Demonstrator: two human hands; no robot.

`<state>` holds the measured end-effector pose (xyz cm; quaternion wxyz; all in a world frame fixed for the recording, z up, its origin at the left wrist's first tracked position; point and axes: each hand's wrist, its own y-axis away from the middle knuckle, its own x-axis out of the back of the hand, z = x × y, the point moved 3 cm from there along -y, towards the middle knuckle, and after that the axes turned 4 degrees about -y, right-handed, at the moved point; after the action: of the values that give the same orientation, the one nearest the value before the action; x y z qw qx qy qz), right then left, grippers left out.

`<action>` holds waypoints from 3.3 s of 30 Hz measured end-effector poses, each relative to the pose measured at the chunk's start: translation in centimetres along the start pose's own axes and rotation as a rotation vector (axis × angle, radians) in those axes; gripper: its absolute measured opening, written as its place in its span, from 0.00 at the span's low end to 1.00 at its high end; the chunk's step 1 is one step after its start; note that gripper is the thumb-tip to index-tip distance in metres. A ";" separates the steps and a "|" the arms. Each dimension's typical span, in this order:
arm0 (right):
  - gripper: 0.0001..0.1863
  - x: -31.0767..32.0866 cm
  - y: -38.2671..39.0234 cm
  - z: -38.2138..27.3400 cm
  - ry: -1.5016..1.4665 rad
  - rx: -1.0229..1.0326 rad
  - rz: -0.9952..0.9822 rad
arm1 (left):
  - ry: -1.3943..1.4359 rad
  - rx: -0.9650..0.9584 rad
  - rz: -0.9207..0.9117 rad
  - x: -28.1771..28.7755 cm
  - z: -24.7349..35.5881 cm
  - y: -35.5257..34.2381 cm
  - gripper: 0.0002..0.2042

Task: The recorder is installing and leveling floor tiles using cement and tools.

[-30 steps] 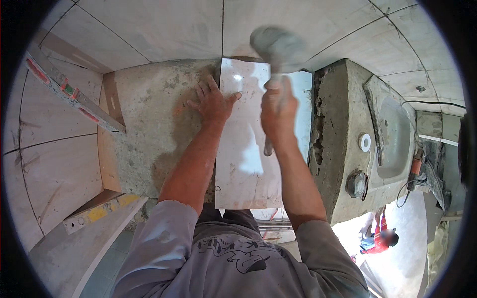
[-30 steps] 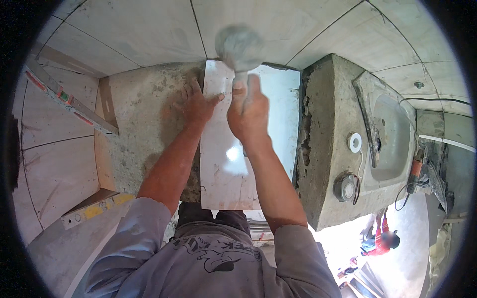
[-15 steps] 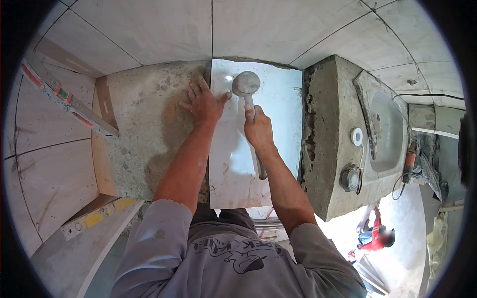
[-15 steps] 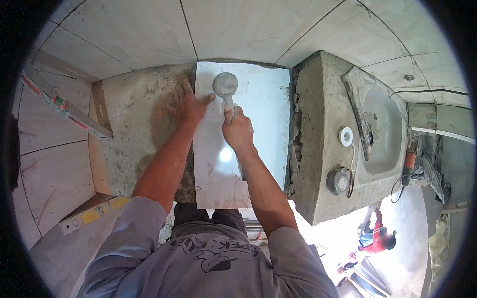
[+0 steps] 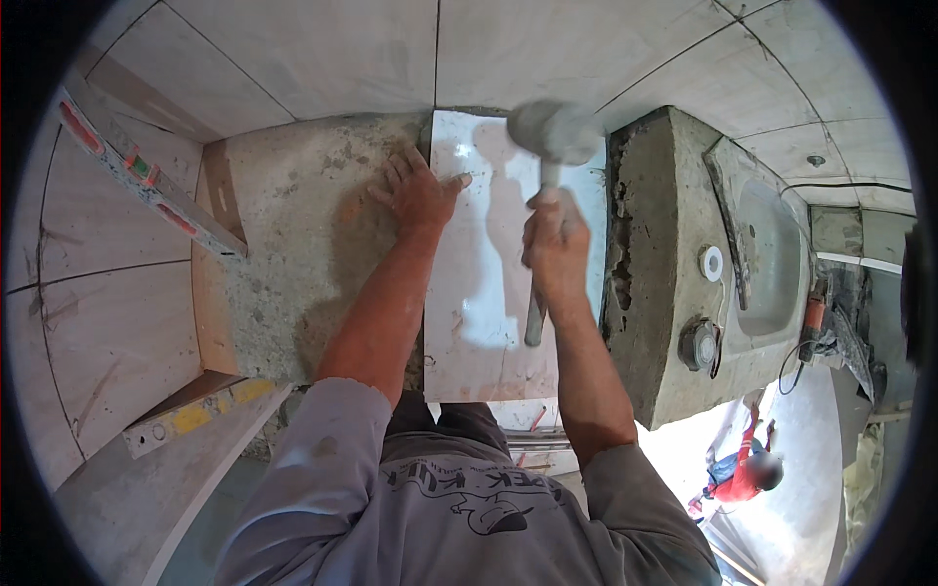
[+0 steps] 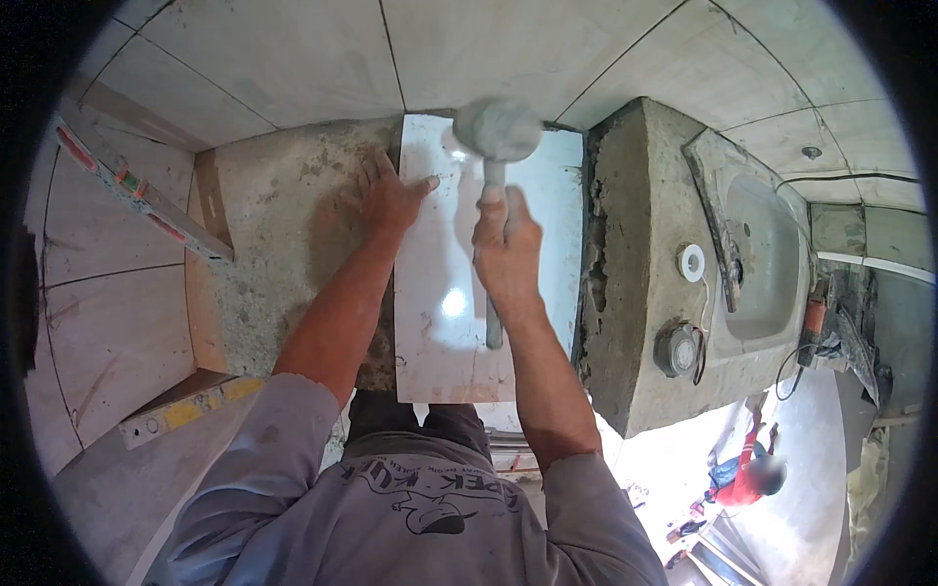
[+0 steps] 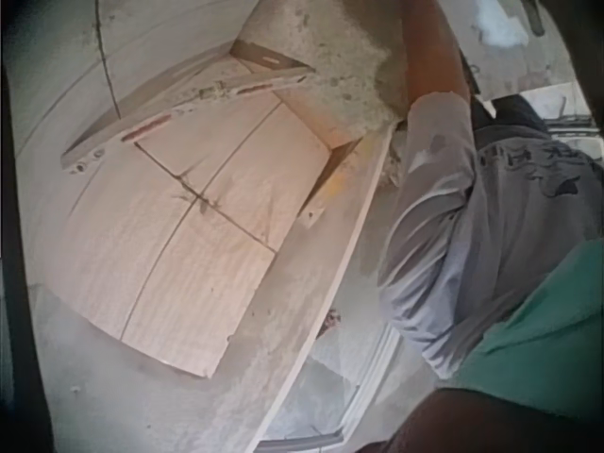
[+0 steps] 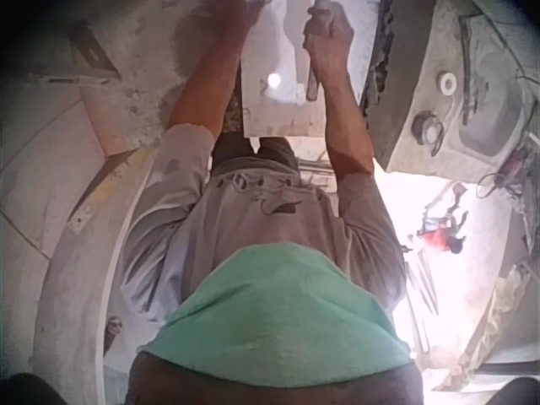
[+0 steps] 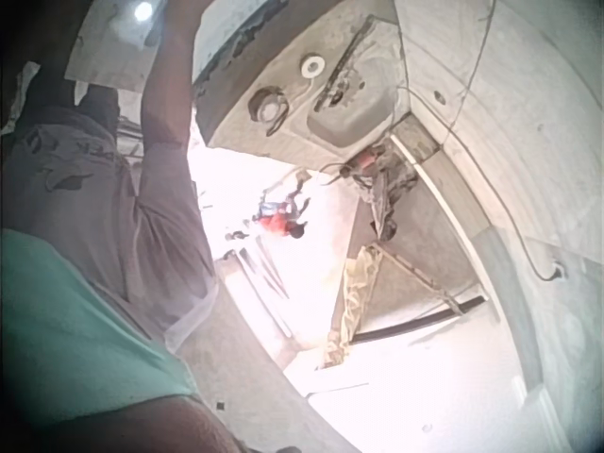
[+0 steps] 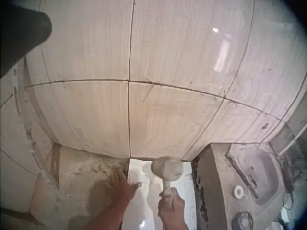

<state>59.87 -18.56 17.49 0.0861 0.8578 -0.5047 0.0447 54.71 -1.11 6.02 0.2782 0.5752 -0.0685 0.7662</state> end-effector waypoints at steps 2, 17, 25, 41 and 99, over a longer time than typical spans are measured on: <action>0.18 0.0 -0.4 -3.6 0.001 0.076 0.021 | -0.011 0.015 -0.012 0.0 -0.1 0.1 0.56; 0.29 -1.0 -0.3 5.2 0.453 -0.279 -0.021 | -0.012 0.008 -0.010 -0.3 0.1 0.0 0.54; 0.25 0.5 4.3 6.0 0.422 -0.324 -0.141 | 0.212 -0.119 -0.354 0.3 -5.4 -0.7 0.56; 0.21 -1.7 5.5 -3.1 0.199 0.042 -0.113 | -0.024 -0.151 -0.268 2.2 -5.8 2.2 0.60; 0.16 -0.7 10.2 0.9 0.530 -0.017 -0.243 | -0.113 -0.174 -0.231 1.6 -5.4 2.5 0.56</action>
<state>50.65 -22.98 17.55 0.2269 0.8697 -0.3583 0.2526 48.61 -0.34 6.22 0.4092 0.5951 -0.0835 0.6867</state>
